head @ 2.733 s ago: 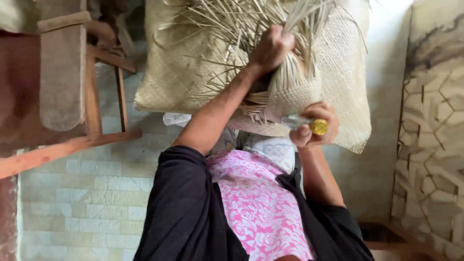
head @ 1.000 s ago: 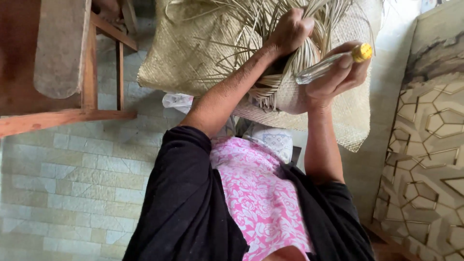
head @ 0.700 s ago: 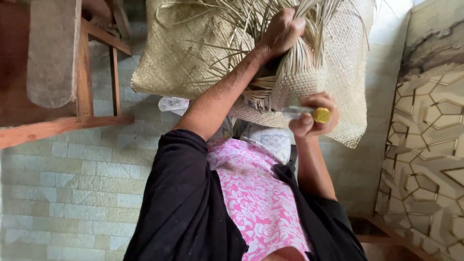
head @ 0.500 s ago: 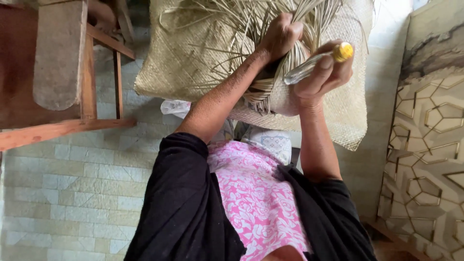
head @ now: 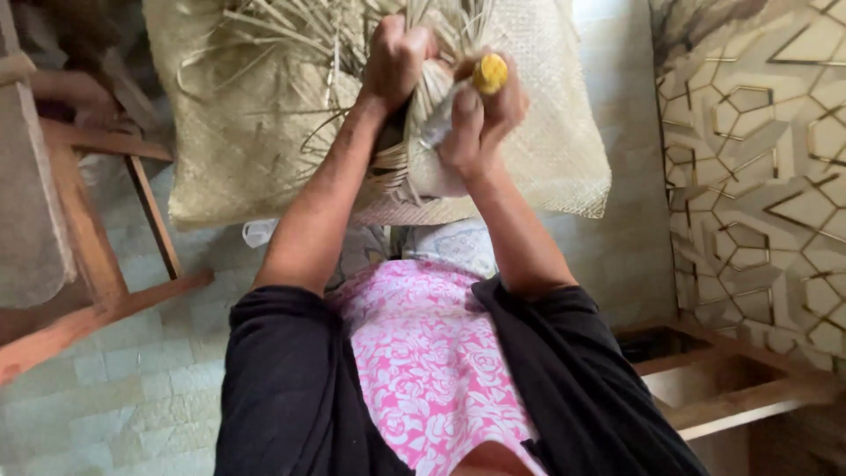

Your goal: Smoothing the surface of a hand-woven straw hat using a small glass bottle as a burnishing tool.

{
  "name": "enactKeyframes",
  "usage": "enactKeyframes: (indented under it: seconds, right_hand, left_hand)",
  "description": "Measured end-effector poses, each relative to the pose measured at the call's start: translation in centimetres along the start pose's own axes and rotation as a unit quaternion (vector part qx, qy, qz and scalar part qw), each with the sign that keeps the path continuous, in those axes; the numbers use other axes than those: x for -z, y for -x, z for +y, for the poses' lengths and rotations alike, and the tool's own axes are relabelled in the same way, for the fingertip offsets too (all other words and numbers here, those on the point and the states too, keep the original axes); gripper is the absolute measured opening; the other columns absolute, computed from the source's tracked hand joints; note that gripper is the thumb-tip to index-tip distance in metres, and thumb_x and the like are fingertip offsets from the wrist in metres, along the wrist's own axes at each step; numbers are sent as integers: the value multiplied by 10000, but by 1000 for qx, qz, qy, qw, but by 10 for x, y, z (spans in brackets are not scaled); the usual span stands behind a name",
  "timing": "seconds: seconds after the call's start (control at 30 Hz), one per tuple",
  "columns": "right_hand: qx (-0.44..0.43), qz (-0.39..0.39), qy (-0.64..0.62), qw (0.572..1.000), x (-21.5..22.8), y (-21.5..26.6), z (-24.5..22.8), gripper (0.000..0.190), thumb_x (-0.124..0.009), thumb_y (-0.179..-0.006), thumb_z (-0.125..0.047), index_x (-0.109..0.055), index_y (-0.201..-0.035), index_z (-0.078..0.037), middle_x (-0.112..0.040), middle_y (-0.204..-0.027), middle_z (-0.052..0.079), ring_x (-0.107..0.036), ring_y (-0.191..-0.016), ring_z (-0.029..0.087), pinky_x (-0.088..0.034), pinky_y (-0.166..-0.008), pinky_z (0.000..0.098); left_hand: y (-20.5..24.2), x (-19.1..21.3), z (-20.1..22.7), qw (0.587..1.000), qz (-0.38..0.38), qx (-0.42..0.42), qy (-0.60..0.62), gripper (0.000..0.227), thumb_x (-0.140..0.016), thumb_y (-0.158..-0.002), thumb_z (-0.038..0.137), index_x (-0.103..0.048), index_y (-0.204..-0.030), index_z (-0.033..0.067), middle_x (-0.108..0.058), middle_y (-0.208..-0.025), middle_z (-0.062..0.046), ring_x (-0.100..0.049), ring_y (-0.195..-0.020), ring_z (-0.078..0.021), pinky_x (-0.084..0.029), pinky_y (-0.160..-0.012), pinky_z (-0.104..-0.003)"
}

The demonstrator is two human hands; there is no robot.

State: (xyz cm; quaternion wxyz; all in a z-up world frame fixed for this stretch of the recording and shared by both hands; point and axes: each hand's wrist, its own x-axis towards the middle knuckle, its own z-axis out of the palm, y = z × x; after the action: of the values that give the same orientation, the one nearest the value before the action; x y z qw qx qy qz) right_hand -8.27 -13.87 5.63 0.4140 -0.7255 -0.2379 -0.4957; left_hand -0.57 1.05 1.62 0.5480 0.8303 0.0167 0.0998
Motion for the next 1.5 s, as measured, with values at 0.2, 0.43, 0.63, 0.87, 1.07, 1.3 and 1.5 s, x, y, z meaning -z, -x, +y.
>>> enactKeyframes:
  seconds: [0.2, 0.43, 0.63, 0.87, 1.07, 1.3, 1.5]
  right_hand:
    - [-83, -29, -231, 969, 45, -23, -45, 244, -425, -962, -221, -514, -845, -26, -525, -705, 108, -462, -598, 216, -374, -564, 355]
    - [108, 38, -33, 993, 15, -14, -8, 191, -595, -978, -164, -550, -955, 20, -506, -946, 212, -523, -619, 228, -371, -488, 350]
    - [-53, 29, -133, 989, 14, -22, -12, 201, -415, -982, -216, -473, -814, -122, -524, -664, 21, -411, -537, 129, -337, -476, 285]
    - [-21, 66, -211, 975, 48, 24, -10, 412, -491, -1052, -437, -539, -783, -129, -567, -660, 28, -444, -450, 123, -342, -408, 283]
    - [-151, -25, -134, 979, 8, -73, -43, 450, -386, -1042, -435, -539, -809, -82, -461, -654, 4, -395, -536, 131, -277, -519, 307]
    - [-11, 65, -242, 968, 54, 5, -22, 316, -494, -1052, -309, -480, -876, -46, -572, -760, 137, -469, -552, 231, -372, -496, 372]
    - [-5, 10, -77, 997, 20, 3, 7, 456, -625, -919, -112, -463, -1339, -41, -636, -1163, 195, -571, -720, 241, -436, -654, 354]
  left_hand:
    - [9, 17, 36, 992, -4, 54, 113, 227, -534, -654, 271, -683, -578, 117, -693, -632, -37, -653, -655, -193, -503, -637, -372]
    - [3, 5, -3, 998, -6, -47, 29, 202, -509, -780, 136, -593, -599, 104, -537, -698, -102, -549, -664, -235, -422, -584, -429]
    - [10, 15, 27, 991, -15, 29, 126, 218, -505, -695, 218, -641, -565, 108, -628, -624, -50, -608, -629, -182, -468, -612, -398]
    - [7, 15, 19, 991, -9, 103, 82, 191, -537, -706, 255, -587, -560, 143, -540, -795, -114, -591, -767, -228, -458, -681, -444]
    - [-2, -1, -39, 979, -31, -185, -75, 267, -441, -859, 65, -643, -687, 97, -540, -786, -138, -545, -827, -277, -431, -756, -471]
    - [13, 21, 39, 988, -10, 116, 102, 243, -503, -656, 269, -676, -578, 119, -610, -840, -118, -610, -863, -224, -493, -794, -405]
    - [5, 11, -10, 998, -30, 3, 60, 289, -460, -783, 215, -657, -586, 137, -585, -741, -67, -580, -732, -195, -456, -779, -370]
